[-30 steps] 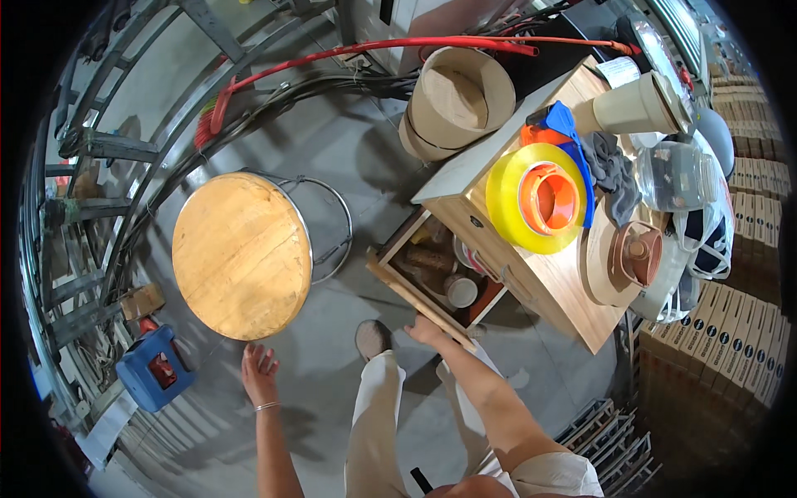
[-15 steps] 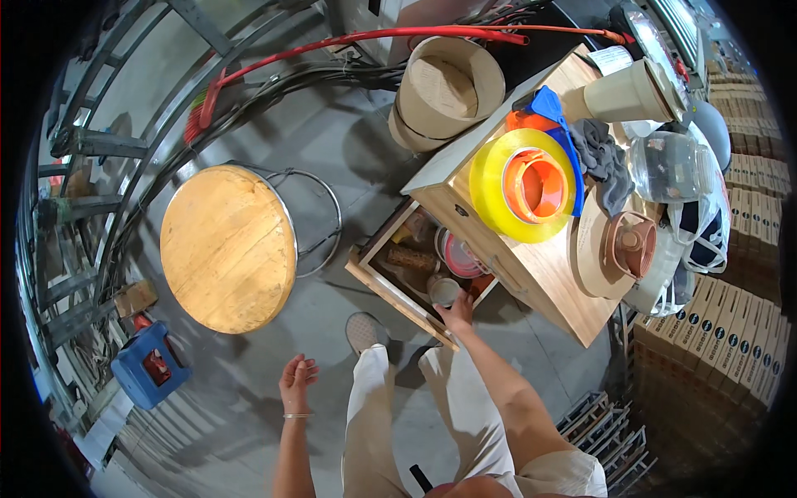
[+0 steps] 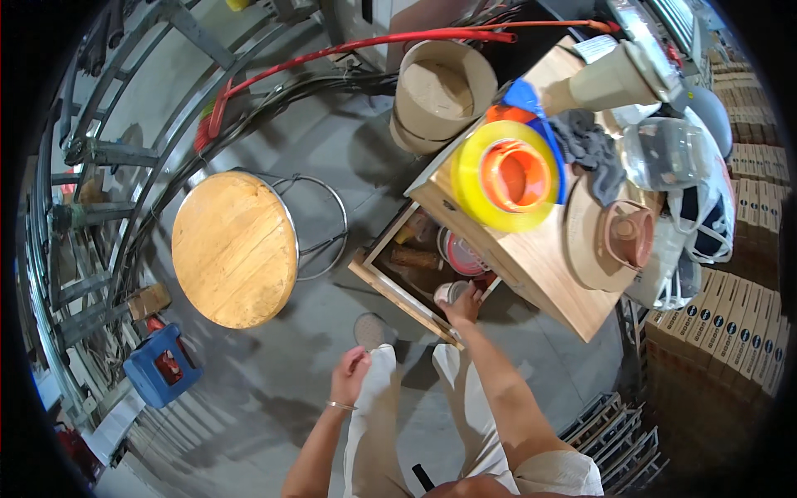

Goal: Mixing a granular substance with liquid and pouring the mixture into glass jars at a workbench.

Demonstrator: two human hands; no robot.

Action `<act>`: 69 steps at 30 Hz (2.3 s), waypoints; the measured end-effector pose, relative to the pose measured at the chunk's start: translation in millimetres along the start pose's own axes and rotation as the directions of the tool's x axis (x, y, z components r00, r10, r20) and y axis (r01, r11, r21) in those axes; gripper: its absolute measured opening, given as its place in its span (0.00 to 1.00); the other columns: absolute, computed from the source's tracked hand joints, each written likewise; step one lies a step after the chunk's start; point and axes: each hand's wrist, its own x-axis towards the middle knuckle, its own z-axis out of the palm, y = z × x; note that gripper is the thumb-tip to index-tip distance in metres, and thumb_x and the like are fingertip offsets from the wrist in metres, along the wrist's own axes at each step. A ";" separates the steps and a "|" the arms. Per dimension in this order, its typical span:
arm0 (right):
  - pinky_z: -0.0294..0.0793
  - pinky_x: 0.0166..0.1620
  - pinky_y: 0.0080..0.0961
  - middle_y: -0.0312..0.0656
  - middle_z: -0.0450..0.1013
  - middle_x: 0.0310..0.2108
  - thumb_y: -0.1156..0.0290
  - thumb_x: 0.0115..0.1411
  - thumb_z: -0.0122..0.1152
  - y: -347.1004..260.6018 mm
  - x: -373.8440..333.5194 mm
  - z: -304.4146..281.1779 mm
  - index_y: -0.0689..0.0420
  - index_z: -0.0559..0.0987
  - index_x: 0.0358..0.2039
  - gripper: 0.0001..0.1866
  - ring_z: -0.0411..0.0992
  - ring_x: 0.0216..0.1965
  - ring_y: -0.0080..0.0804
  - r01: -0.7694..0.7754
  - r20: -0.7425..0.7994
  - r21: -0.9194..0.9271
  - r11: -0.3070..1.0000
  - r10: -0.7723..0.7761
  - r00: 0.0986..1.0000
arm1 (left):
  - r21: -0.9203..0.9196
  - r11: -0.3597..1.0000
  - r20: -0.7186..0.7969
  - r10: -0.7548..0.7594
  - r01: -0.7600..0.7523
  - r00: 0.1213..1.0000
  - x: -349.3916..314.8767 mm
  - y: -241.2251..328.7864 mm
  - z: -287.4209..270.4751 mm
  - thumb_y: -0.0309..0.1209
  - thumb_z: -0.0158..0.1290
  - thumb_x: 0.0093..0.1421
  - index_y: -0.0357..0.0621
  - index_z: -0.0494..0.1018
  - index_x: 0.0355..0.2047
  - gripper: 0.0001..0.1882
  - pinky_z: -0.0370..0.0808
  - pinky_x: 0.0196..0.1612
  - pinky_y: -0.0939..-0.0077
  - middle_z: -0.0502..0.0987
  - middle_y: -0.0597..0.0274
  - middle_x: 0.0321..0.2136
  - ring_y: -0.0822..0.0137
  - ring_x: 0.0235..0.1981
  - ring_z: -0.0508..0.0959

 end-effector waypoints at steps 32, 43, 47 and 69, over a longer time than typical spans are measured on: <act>0.71 0.38 0.28 0.42 0.71 0.30 0.77 0.47 0.66 37.1 -181.0 -481.3 0.61 0.74 0.27 0.08 0.71 0.35 0.37 0.658 -0.097 0.499 0.564 -0.719 0.689 | 0.175 0.368 0.842 0.424 -0.913 0.332 -187.3 212.8 253.6 0.33 0.68 0.37 0.40 0.54 0.57 0.48 0.64 0.58 0.62 0.64 0.48 0.54 0.48 0.55 0.66; 0.71 0.40 0.27 0.39 0.73 0.31 0.78 0.48 0.65 -38.3 -190.2 -519.5 0.59 0.75 0.25 0.06 0.72 0.35 0.34 0.677 -0.007 0.592 0.438 -0.837 0.547 | 0.233 0.499 0.551 0.640 -0.835 0.536 -151.2 278.5 201.6 0.30 0.70 0.35 0.40 0.58 0.56 0.47 0.64 0.57 0.66 0.67 0.52 0.50 0.55 0.53 0.68; 0.70 0.40 0.30 0.40 0.72 0.31 0.79 0.47 0.64 -70.0 -152.9 -503.9 0.57 0.74 0.25 0.07 0.71 0.35 0.38 0.835 -0.227 0.401 0.378 -0.842 0.490 | 0.281 0.465 0.443 0.714 -0.840 0.543 -142.5 327.2 171.9 0.32 0.71 0.36 0.41 0.58 0.54 0.45 0.68 0.54 0.67 0.68 0.54 0.48 0.56 0.51 0.70; 0.71 0.32 0.33 0.43 0.70 0.27 0.73 0.50 0.61 -85.8 -63.1 -472.8 0.56 0.79 0.31 0.07 0.70 0.28 0.38 0.706 -0.210 0.115 0.699 -0.678 0.705 | 0.228 0.339 0.600 0.690 -0.913 0.406 -100.3 349.0 208.4 0.31 0.70 0.35 0.39 0.54 0.58 0.50 0.63 0.59 0.64 0.65 0.49 0.53 0.51 0.55 0.67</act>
